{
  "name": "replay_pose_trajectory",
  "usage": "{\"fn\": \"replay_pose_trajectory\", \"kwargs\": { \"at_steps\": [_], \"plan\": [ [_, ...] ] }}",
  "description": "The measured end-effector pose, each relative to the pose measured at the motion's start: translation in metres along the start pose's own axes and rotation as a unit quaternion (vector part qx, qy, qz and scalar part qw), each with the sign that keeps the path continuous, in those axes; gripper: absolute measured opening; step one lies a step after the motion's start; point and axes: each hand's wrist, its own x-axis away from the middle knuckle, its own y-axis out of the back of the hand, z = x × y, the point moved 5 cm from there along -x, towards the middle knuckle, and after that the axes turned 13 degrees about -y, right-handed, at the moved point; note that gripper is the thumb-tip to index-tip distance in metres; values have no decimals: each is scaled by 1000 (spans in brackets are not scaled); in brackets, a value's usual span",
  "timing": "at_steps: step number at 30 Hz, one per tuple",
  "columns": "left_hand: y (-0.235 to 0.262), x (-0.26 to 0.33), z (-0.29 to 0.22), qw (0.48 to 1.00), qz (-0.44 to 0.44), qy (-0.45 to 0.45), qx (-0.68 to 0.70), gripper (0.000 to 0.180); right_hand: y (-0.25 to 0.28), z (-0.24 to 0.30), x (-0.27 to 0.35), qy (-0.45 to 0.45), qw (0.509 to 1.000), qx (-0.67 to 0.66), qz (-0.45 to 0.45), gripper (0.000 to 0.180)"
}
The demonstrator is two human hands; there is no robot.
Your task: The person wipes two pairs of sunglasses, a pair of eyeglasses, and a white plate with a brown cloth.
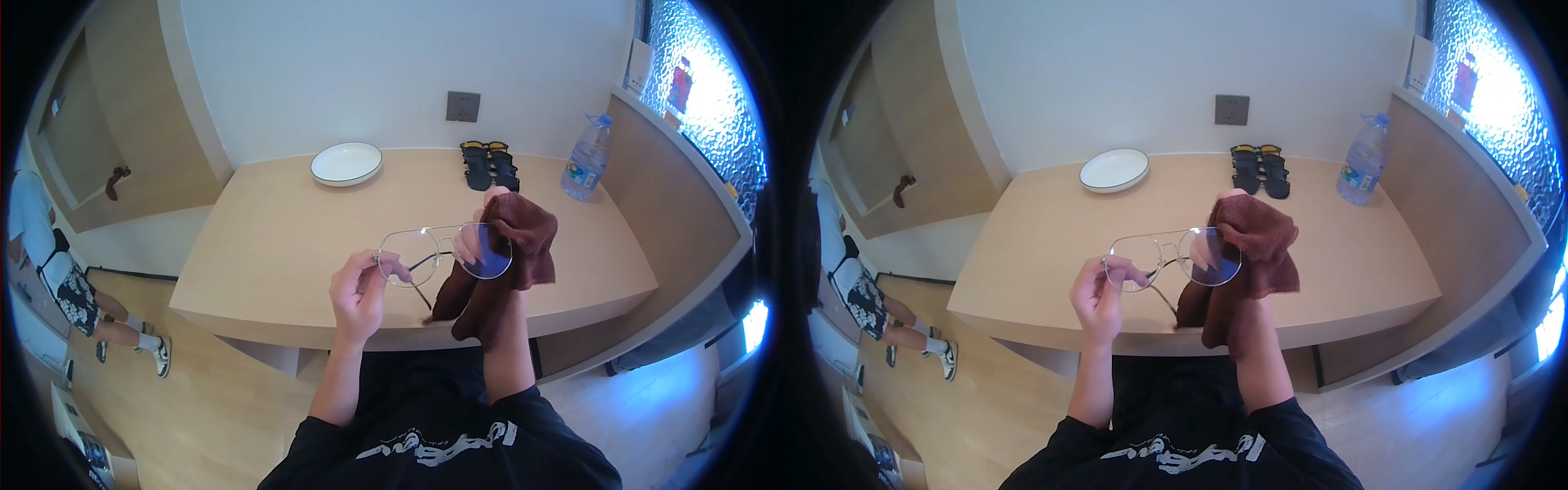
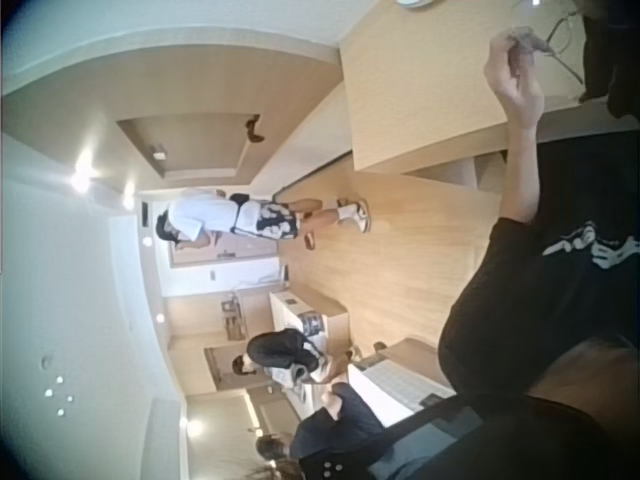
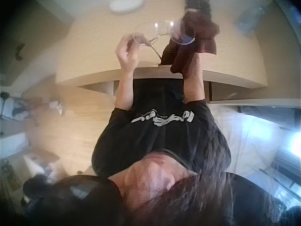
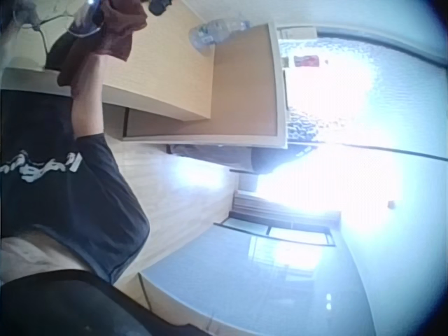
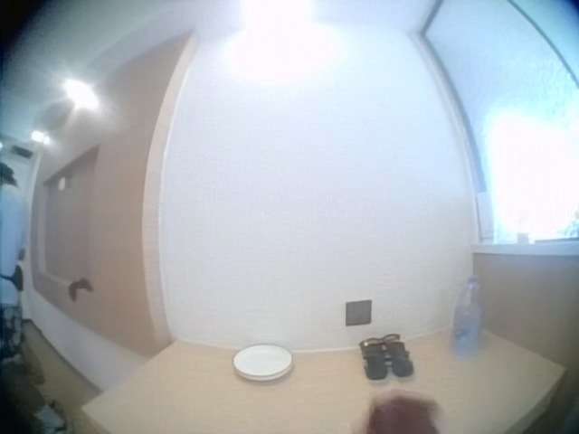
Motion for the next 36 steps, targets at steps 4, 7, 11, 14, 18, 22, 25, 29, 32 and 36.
{"fn": "replay_pose_trajectory", "kwargs": {
  "at_steps": [4, 7, 11, 14, 18, 22, 25, 29, 32, 36],
  "plan": [
    [4, 2, 13, 998, 4, -1, 64, 17, -11, 2, -13, 28, 985, -131, 112, 9],
    [7, -2, 22, 991, 119, 42, 42, 20, 46, 37, 28, 5, 854, 442, -273, 10],
    [7, -5, 18, 929, 174, 139, 295, 45, -48, 29, -3, 105, 624, 715, -298, 17],
    [-17, -11, 10, 886, 201, 222, 354, 48, -49, 29, -7, 135, 605, 706, -343, 18],
    [-39, -11, 21, 884, 280, 259, 271, 49, -51, 13, -21, 99, 657, 679, -312, 20],
    [-43, -12, 35, 877, 241, 287, 300, 33, -24, 16, -36, 96, 722, 571, -380, 29],
    [-43, -5, 45, 875, 163, 286, 353, 32, 27, 27, -35, 186, 842, 444, -243, 24],
    [-33, 17, 75, 873, 28, 327, 362, 32, 67, 26, -14, -6, 623, 632, -461, 35],
    [-15, 20, 81, 887, -106, 302, 334, 31, 51, 12, -4, -19, 698, 550, -458, 26],
    [-17, 3, 64, 950, -124, 201, 203, 31, 45, -9, 9, 131, 936, 229, -235, 11]
  ]
}}
